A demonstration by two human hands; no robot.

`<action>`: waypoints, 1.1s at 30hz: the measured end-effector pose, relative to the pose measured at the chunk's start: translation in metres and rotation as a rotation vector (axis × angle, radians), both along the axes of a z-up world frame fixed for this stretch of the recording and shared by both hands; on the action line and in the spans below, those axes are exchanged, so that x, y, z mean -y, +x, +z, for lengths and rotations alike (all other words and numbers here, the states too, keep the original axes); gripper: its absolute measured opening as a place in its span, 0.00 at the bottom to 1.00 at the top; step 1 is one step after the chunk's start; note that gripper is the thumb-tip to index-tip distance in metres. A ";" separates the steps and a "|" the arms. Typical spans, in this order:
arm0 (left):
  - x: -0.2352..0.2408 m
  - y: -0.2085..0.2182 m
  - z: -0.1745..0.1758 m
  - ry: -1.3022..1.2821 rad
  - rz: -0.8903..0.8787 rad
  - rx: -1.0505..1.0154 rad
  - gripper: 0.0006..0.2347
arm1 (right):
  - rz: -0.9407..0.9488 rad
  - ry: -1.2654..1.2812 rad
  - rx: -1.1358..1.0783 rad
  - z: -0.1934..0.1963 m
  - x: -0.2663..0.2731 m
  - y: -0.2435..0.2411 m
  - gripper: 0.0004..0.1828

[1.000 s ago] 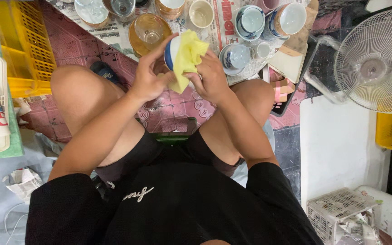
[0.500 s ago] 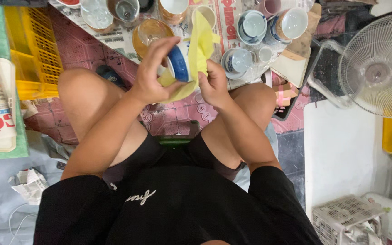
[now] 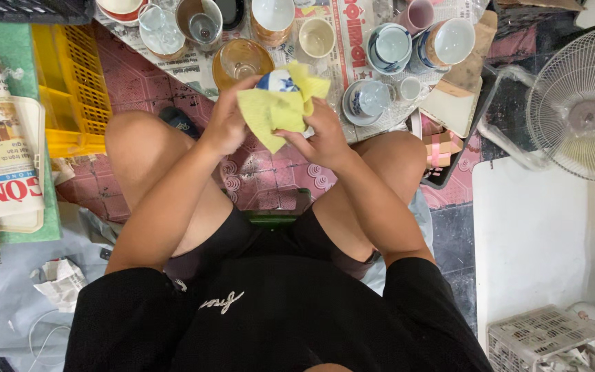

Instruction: The person wipes various ceramic and glass items, including cups, bowls, and a small pitcher, using a yellow cloth. They handle each item individually, wiping the exterior and interior surfaces before placing them back on the table.

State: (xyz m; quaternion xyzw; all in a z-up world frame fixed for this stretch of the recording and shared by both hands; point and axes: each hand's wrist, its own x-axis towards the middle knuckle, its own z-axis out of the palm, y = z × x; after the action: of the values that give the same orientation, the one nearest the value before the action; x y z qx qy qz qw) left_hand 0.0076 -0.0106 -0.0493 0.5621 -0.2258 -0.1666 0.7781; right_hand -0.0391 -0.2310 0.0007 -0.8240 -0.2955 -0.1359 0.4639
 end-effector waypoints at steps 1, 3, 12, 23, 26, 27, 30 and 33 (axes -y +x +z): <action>0.000 0.002 -0.001 0.017 0.002 -0.014 0.23 | 0.019 -0.014 -0.018 -0.001 0.000 0.001 0.18; -0.001 0.004 -0.002 0.010 -0.014 -0.055 0.23 | 0.005 -0.058 -0.058 -0.003 0.001 0.000 0.17; -0.001 -0.007 0.021 0.019 -0.035 0.010 0.29 | 0.010 0.036 -0.089 -0.003 0.004 0.001 0.12; -0.004 -0.009 0.054 0.386 0.338 0.744 0.33 | 0.000 0.127 -0.166 -0.001 0.003 -0.002 0.10; -0.003 -0.007 0.054 0.488 0.386 0.874 0.28 | -0.022 0.188 -0.270 -0.009 0.003 -0.003 0.10; -0.002 -0.006 0.056 0.484 0.381 0.873 0.29 | -0.034 0.218 -0.304 -0.011 0.003 -0.005 0.10; -0.001 -0.009 0.065 0.461 0.361 0.839 0.30 | -0.054 0.291 -0.364 -0.021 0.005 -0.004 0.09; 0.003 -0.013 0.067 0.404 0.348 0.763 0.31 | -0.072 0.365 -0.387 -0.030 0.006 -0.004 0.10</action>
State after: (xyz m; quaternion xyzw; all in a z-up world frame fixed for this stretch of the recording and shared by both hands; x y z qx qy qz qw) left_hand -0.0051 -0.0133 0.0177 0.7528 -0.3613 0.1443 0.5309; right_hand -0.0434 -0.2367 -0.0294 -0.7473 -0.1426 -0.0433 0.6476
